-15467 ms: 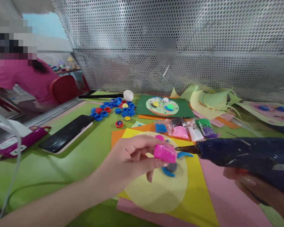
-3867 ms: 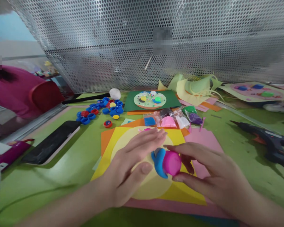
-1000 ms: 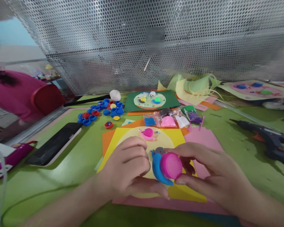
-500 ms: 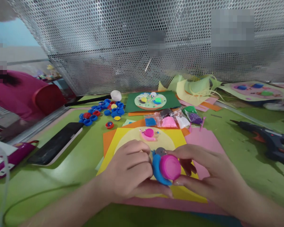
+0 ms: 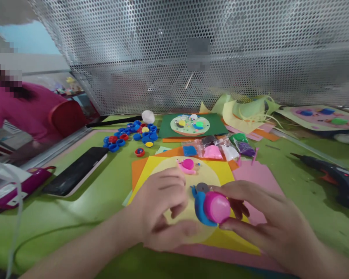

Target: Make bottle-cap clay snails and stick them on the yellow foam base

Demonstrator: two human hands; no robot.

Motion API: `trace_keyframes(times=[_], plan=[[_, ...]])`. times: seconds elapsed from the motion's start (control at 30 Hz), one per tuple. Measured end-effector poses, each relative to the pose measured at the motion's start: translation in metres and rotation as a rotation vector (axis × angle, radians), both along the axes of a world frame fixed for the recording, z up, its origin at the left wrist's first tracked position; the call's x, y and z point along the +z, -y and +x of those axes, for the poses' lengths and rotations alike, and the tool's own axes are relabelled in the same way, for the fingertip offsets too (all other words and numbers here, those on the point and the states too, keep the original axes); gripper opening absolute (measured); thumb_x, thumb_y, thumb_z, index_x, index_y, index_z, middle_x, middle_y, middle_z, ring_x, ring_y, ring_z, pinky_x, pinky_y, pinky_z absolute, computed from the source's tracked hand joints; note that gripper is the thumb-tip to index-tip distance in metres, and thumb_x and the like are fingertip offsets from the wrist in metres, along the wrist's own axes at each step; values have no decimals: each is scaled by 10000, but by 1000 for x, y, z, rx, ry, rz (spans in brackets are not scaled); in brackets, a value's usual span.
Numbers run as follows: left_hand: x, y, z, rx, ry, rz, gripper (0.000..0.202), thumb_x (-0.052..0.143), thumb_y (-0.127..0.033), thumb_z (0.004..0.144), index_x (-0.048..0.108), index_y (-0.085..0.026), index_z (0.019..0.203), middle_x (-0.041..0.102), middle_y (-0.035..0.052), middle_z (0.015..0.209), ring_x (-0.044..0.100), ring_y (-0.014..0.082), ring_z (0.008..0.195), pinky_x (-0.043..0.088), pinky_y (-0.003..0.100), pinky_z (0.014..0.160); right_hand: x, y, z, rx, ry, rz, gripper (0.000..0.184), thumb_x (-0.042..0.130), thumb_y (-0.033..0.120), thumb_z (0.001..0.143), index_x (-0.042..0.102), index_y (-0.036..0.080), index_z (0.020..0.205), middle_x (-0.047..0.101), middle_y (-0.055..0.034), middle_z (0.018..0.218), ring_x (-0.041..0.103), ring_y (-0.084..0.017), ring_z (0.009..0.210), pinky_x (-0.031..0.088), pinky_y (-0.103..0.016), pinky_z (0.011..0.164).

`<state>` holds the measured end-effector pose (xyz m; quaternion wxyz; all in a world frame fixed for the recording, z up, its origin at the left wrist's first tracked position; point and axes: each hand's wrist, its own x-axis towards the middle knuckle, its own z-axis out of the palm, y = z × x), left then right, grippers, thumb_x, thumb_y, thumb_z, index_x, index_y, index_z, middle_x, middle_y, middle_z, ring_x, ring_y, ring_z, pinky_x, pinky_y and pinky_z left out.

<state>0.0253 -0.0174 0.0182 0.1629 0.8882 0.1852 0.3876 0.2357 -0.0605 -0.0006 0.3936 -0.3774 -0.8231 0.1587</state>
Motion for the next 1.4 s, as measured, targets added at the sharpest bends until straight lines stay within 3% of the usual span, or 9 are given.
trace_keyframes(times=[0.17,0.27,0.5,0.67,0.77,0.97,1.17,1.3,1.4], plan=[[-4,1,1,62,-91,-324,404,243,-483,903,320,-197,629,368,-13,573,349,125,519,303,268,486,0,-1,0,-31,85,144,223,491,292,900,485,217,1109,607,-20,891,569,-77,651,494,-127,586],[-9,3,4,33,-103,-259,404,268,-505,890,295,-199,627,350,-16,576,337,128,532,304,271,505,-1,-2,-1,-82,135,264,192,460,320,915,506,193,1052,635,-29,878,611,-93,762,505,-124,669],[-14,5,6,42,-99,-89,218,349,-191,873,295,-203,662,387,9,606,381,151,587,350,283,548,-8,0,1,-96,170,276,222,465,324,917,500,197,1096,627,-8,926,586,-78,899,444,-118,832],[-13,3,5,16,-93,-105,215,335,-219,874,303,-197,663,388,12,612,386,156,593,358,301,557,-8,1,1,-99,178,302,204,473,311,918,505,187,1078,619,6,942,551,-54,933,359,-86,899],[-11,3,5,40,-62,-131,236,339,-265,882,322,-192,657,385,7,605,383,150,576,349,298,539,-9,1,2,-69,181,283,213,473,296,919,491,183,1100,613,-2,977,545,-60,942,366,-101,894],[-10,3,6,20,-93,-61,208,340,-132,871,352,-186,671,443,27,624,419,156,610,378,305,575,-15,3,4,-58,208,249,249,483,301,912,469,204,1141,595,-16,997,545,-96,966,423,-161,844],[-11,1,1,36,-7,-167,208,317,-223,896,372,-191,698,394,2,633,400,158,622,367,322,588,-11,1,2,-17,176,215,236,469,296,917,463,205,1135,598,-18,969,560,-89,884,449,-146,814],[-14,0,0,7,197,-213,63,403,-203,878,437,-190,929,484,49,840,473,185,802,395,351,718,-7,-1,0,-5,106,134,224,478,321,910,463,214,1106,589,-13,931,551,-68,723,475,-111,674],[-18,0,2,-17,288,-255,182,407,-139,880,445,-207,1044,537,58,933,494,181,898,375,352,819,-6,-2,-1,1,72,97,202,474,322,911,460,221,1085,582,-2,900,520,-57,648,467,-100,613]])
